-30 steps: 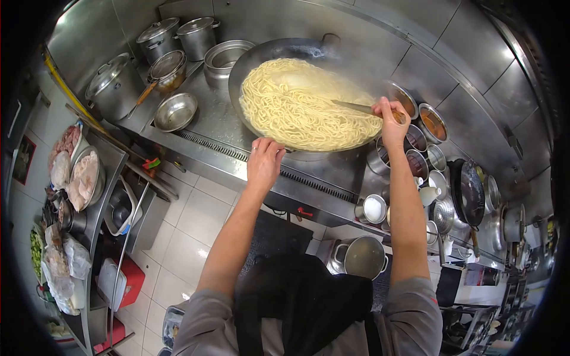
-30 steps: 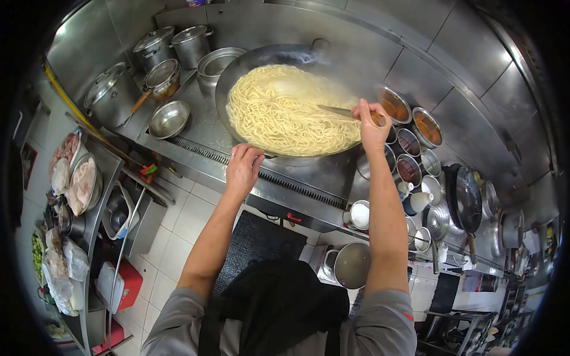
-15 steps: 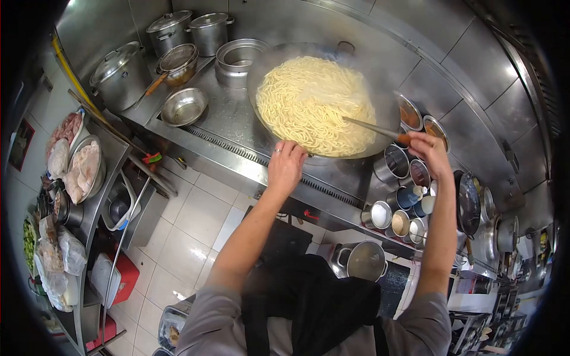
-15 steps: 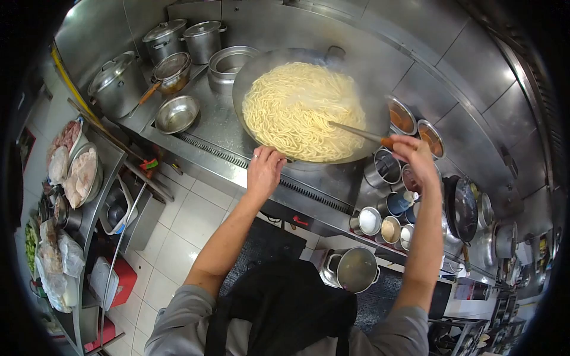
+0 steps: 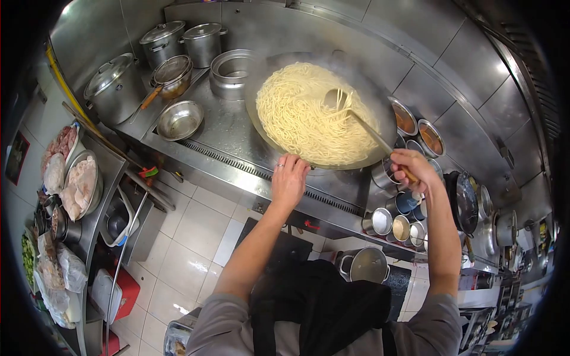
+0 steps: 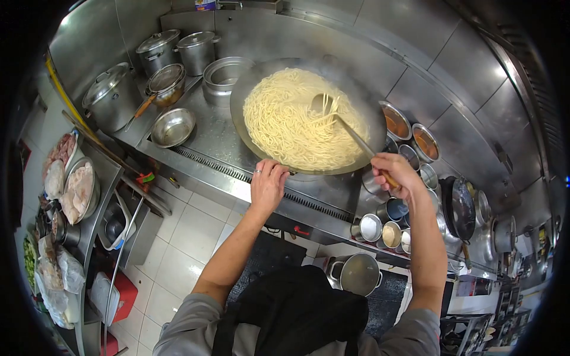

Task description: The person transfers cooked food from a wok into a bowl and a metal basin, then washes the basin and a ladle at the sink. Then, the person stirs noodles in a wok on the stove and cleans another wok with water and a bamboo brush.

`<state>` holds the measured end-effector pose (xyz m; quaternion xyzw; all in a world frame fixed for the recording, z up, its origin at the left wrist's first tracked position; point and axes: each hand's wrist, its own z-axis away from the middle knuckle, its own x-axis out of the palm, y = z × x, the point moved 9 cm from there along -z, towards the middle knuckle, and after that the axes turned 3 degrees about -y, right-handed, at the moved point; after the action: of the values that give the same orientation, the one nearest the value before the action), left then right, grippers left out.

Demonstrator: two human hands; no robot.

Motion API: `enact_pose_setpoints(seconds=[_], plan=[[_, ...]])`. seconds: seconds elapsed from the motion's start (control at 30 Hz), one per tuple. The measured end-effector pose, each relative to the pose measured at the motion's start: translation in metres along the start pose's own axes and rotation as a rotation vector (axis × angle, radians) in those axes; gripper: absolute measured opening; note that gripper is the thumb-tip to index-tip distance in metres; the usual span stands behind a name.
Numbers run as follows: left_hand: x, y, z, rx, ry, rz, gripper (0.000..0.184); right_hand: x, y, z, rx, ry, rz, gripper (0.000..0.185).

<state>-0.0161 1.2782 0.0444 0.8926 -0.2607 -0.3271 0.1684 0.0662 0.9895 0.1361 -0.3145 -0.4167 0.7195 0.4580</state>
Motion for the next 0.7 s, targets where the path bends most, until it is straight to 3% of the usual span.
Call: enact_pose_setpoints(seconds=[0.13, 0.2, 0.27, 0.33, 0.37, 0.43, 0.53, 0.63, 0.7], plan=[[0.003, 0.001, -0.001, -0.016, -0.042, -0.004, 0.017, -0.004, -0.046, 0.017, -0.067, 0.046, -0.159, 0.014], [0.003, 0.000, 0.000, -0.021, -0.058, -0.005, 0.016, 0.000, -0.081, 0.024, -0.119, 0.096, -0.049, 0.014], [0.002, 0.000, 0.001, -0.022, -0.059, -0.008, 0.015, 0.004, -0.124, 0.016, -0.272, 0.067, 0.299, 0.013], [0.002, 0.001, 0.002, -0.024, -0.066, 0.001, 0.014, 0.013, -0.168, 0.023, -0.303, 0.205, 0.661, 0.019], [0.002, 0.000, 0.002, -0.028, -0.068, 0.005, 0.014, 0.015, -0.195, 0.030, -0.421, 0.380, 0.892, 0.031], [0.002, -0.001, 0.003, -0.020, -0.066, -0.003, 0.014, 0.038, -0.235, 0.040, -0.369, 0.530, 1.308, 0.037], [0.003, -0.002, 0.004, -0.024, -0.065, -0.010, 0.014, 0.052, -0.266, 0.021, -0.529, 0.721, 1.775, 0.038], [0.002, -0.003, 0.006, -0.037, -0.087, -0.004, 0.014, 0.063, -0.268, 0.024, -0.390, 0.754, 1.721, 0.041], [0.001, -0.004, 0.005, -0.034, -0.094, 0.003, 0.014, 0.061, -0.269, 0.022, -0.411, 0.792, 1.721, 0.042]])
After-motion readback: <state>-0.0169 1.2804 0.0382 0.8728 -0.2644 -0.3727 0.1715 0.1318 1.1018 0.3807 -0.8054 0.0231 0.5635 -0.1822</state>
